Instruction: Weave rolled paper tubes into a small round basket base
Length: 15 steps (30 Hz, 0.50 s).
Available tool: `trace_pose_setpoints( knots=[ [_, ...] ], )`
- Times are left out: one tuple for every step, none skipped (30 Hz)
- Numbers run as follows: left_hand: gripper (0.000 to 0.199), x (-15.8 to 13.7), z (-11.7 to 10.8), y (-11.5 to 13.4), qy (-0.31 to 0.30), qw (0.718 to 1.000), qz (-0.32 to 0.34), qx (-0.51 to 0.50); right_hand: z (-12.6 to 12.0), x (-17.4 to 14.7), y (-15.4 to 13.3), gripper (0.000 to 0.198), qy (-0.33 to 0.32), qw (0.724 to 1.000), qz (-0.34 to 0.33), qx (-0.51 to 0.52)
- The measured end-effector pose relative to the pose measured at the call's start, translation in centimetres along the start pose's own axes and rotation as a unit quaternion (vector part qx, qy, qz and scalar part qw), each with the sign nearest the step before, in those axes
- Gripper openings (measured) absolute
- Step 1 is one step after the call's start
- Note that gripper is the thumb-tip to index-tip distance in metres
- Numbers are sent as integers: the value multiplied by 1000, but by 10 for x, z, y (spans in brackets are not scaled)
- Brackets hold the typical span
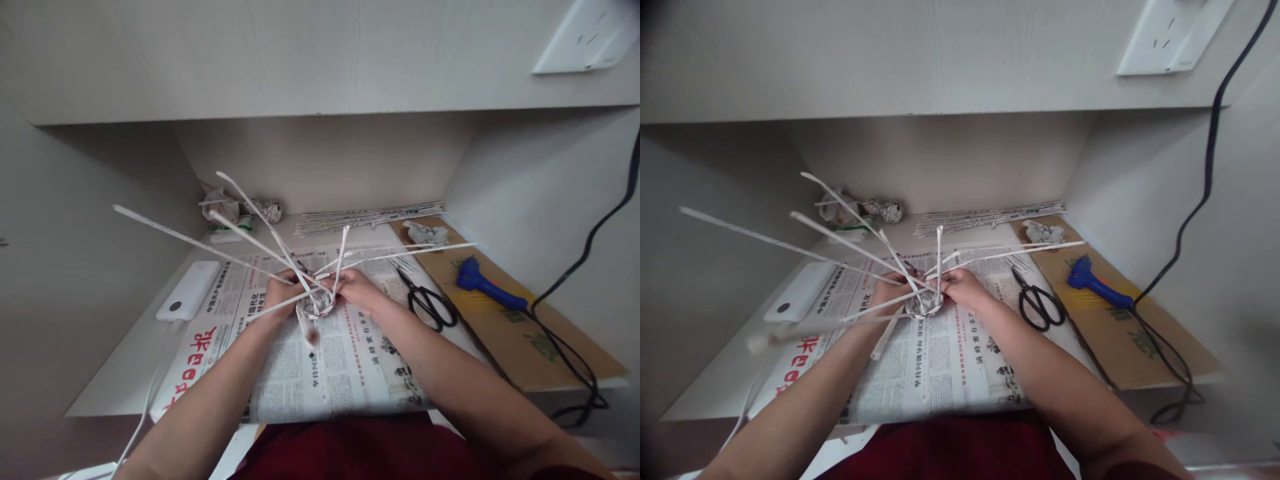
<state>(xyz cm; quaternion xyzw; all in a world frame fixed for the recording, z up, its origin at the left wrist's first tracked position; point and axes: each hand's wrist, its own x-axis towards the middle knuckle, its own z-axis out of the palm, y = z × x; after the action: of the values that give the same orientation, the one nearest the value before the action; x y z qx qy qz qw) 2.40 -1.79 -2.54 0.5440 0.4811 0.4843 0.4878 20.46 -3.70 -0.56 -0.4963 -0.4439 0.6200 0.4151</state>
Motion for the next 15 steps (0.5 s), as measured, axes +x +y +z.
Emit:
trace_pose_setpoints(
  knots=[
    [26,0,0,0,10,1000,2,-4,-3,0,0,29,-5,1000,12,-23],
    [27,0,0,-1,20,1000,1,-4,-6,0,-1,28,-7,998,18,-55],
    [29,0,0,0,28,1000,-5,-2,-9,0,-1,27,-5,996,13,-93],
    [30,0,1,0,32,999,-13,-1,-11,-1,-1,25,2,991,-9,-134],
    [31,0,2,1,35,999,-20,-4,-12,-2,-2,23,12,984,-44,-172],
    [31,0,2,2,35,999,-23,-6,-12,-4,-2,22,24,975,-86,-205],
    [30,-1,3,3,33,999,-21,-4,-12,-5,-3,22,32,964,-128,-232],
    [29,-1,3,4,29,999,-17,6,-10,-7,-3,22,36,952,-166,-256],
    [27,-1,3,4,23,999,-12,20,-9,-9,-4,23,33,939,-199,-280],
    [26,-1,3,3,18,999,-5,36,-7,-10,-4,23,24,925,-225,-304],
    [24,-1,2,3,10,999,1,48,-6,-11,-5,22,10,911,-250,-327],
    [23,-1,2,2,4,999,5,52,-4,-12,-5,19,-7,896,-279,-346],
    [23,-1,2,1,-1,999,5,47,-3,-12,-5,17,-21,882,-305,-359],
    [23,-1,2,0,-6,999,3,35,-3,-12,-5,14,-25,873,-324,-365],
    [23,-1,2,0,-14,1000,0,24,-2,-12,-4,13,-19,870,-334,-363]
  ],
)
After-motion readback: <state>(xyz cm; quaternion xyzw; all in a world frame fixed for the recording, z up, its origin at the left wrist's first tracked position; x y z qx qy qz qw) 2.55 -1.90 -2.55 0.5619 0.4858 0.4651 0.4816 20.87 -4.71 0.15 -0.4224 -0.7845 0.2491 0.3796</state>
